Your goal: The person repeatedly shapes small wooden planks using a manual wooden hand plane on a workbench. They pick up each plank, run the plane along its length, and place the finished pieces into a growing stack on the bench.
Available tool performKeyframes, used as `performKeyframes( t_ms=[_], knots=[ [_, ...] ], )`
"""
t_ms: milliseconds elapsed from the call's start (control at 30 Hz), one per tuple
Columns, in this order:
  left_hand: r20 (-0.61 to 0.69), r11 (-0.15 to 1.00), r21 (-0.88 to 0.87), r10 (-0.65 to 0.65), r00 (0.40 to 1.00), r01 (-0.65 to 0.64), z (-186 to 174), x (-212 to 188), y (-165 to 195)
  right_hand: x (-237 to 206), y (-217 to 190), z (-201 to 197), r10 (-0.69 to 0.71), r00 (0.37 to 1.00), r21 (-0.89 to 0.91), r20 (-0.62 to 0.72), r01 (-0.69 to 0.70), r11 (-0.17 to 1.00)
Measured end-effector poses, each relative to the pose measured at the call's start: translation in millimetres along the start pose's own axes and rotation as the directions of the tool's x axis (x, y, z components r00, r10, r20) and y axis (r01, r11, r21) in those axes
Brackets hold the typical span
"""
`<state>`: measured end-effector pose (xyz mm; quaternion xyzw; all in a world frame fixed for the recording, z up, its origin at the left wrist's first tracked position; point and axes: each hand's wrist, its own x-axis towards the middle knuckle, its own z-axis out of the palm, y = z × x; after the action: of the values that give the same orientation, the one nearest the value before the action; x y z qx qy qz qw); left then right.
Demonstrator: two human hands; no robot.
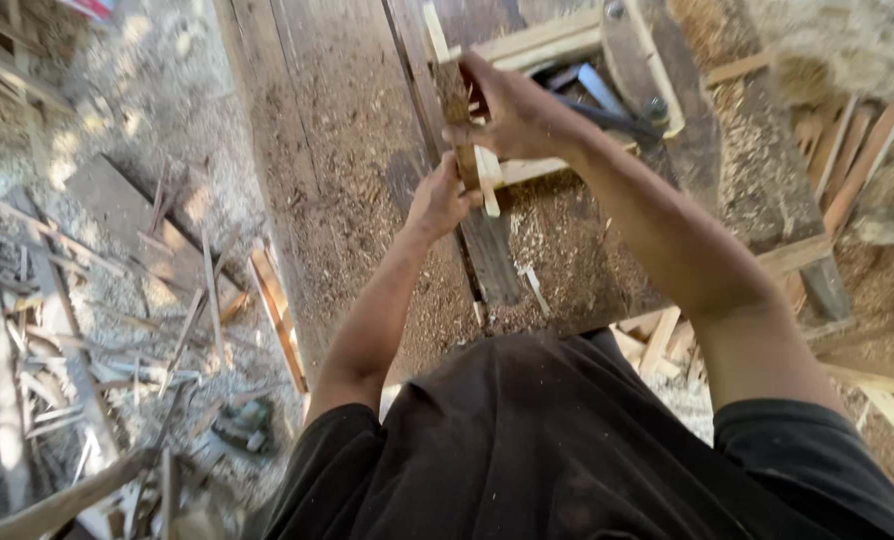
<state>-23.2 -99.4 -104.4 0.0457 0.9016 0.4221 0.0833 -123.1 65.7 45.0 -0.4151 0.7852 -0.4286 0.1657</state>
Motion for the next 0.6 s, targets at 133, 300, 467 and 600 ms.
performKeyframes(
  t_ms=[133,300,467,600],
  knots=[
    [0.021,0.995,0.08,-0.054,0.998,0.052,2,24,-17,13,19,-6,0.047,0.999,-0.062,0.006,-0.047,0.997],
    [-0.052,0.985,0.174,0.016,0.999,-0.007,-6,50,-26,34,36,-15,0.039,0.999,-0.061,0.001,-0.039,0.997],
    [0.011,0.993,0.102,-0.052,0.999,0.051,-7,68,-39,48,44,-22,0.072,0.997,0.021,0.028,-0.072,0.997],
    [-0.029,0.99,0.137,0.044,0.999,-0.04,-1,68,-51,50,38,-20,0.121,0.991,-0.002,0.061,-0.121,0.993]
  ],
)
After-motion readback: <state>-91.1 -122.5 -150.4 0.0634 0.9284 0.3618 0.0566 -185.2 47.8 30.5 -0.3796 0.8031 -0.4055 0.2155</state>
